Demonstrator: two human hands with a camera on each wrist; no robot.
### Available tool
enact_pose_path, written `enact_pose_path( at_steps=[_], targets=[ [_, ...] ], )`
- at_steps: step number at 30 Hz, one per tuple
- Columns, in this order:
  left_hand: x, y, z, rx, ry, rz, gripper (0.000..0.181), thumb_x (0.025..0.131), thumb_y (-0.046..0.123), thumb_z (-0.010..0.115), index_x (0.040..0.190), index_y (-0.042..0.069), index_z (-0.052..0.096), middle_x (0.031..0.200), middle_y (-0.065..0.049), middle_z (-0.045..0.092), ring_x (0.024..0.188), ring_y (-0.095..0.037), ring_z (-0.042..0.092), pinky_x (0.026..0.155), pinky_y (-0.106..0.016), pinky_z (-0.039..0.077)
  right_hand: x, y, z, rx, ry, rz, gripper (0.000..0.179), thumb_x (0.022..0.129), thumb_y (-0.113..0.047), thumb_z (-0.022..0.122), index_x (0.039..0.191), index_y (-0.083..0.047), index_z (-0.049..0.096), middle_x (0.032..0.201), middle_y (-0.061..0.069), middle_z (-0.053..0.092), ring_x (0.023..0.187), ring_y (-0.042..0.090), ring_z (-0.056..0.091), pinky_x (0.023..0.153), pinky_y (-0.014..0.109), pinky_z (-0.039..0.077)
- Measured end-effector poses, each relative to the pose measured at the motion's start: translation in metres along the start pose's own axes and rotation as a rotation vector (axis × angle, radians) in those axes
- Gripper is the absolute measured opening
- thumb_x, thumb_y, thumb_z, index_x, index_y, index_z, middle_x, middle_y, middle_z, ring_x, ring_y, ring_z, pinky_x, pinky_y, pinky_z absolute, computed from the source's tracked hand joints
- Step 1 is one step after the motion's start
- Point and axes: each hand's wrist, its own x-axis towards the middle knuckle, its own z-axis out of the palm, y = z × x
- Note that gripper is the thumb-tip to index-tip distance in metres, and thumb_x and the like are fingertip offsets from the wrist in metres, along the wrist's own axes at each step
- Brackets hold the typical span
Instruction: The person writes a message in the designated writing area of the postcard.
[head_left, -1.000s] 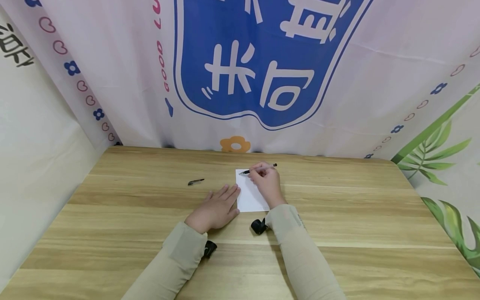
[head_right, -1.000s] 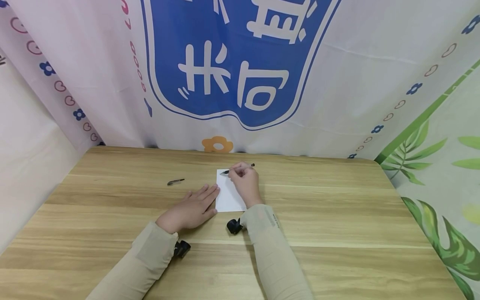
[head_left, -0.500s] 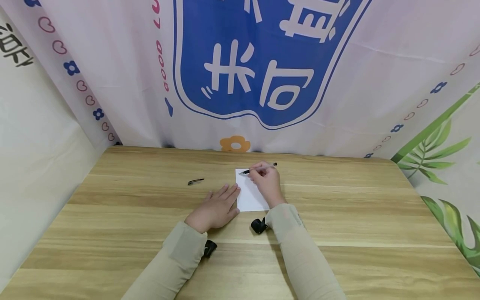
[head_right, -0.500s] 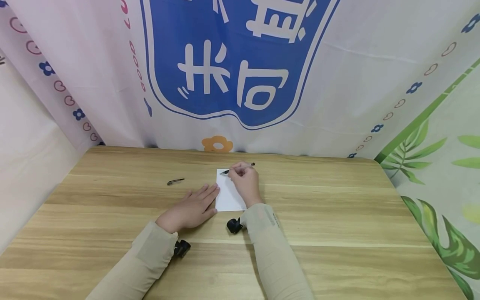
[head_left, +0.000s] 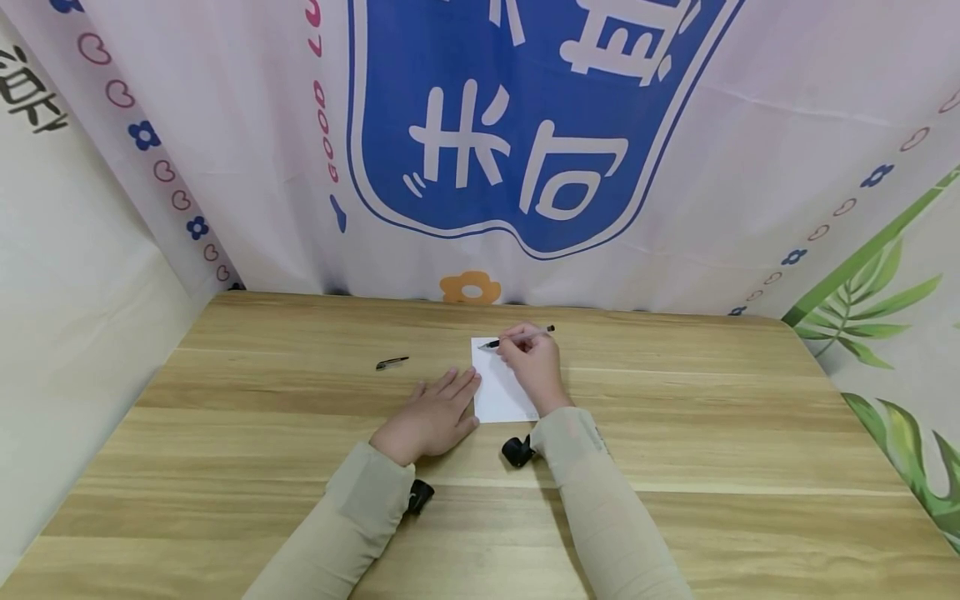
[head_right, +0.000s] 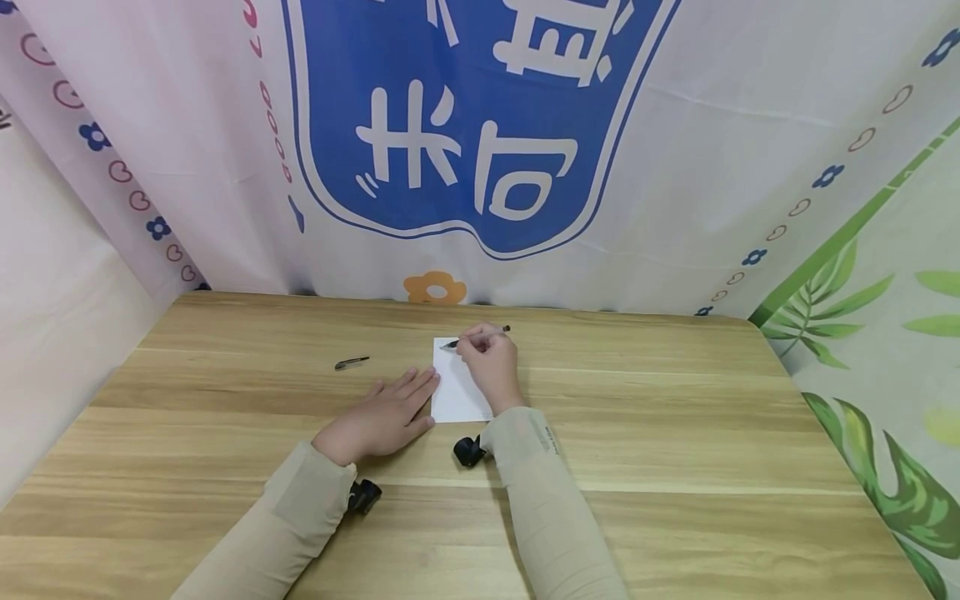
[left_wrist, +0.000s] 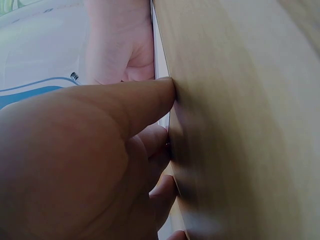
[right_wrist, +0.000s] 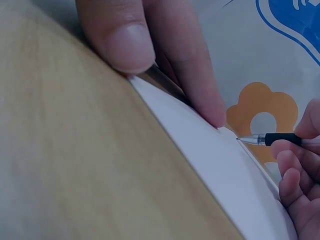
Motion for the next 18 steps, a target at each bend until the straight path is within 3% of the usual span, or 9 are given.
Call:
enact_pose_path(
  at_steps=[11,18],
  targets=[
    [0.0002,-0.0005,0.0017,0.004,0.006,-0.003,0.064,0.109,0.035,0.046,0.162,0.01,0.022,0.17,-0.004,0.013,0.156,-0.028,0.008,0.122,-0.061,0.011,-0.0004,0.001,0.0007,0.038,0.093,-0.01,0.008,0.093,-0.002,0.065,0.093,0.0,0.073,0.089,0.01,0.068,0.07,0.016,0.063,0.061,0.02,0.053],
    [0.0004,-0.0004,0.0025,0.001,0.008,-0.001,0.063,0.109,0.034,0.046,0.163,0.01,0.022,0.17,-0.004,0.013,0.156,-0.028,0.007,0.122,-0.061,0.011,-0.0021,0.0012,0.0003,0.012,0.07,-0.013,0.008,0.092,-0.004,0.065,0.092,-0.002,0.072,0.087,0.008,0.069,0.07,0.016,0.063,0.061,0.021,0.053]
  ],
)
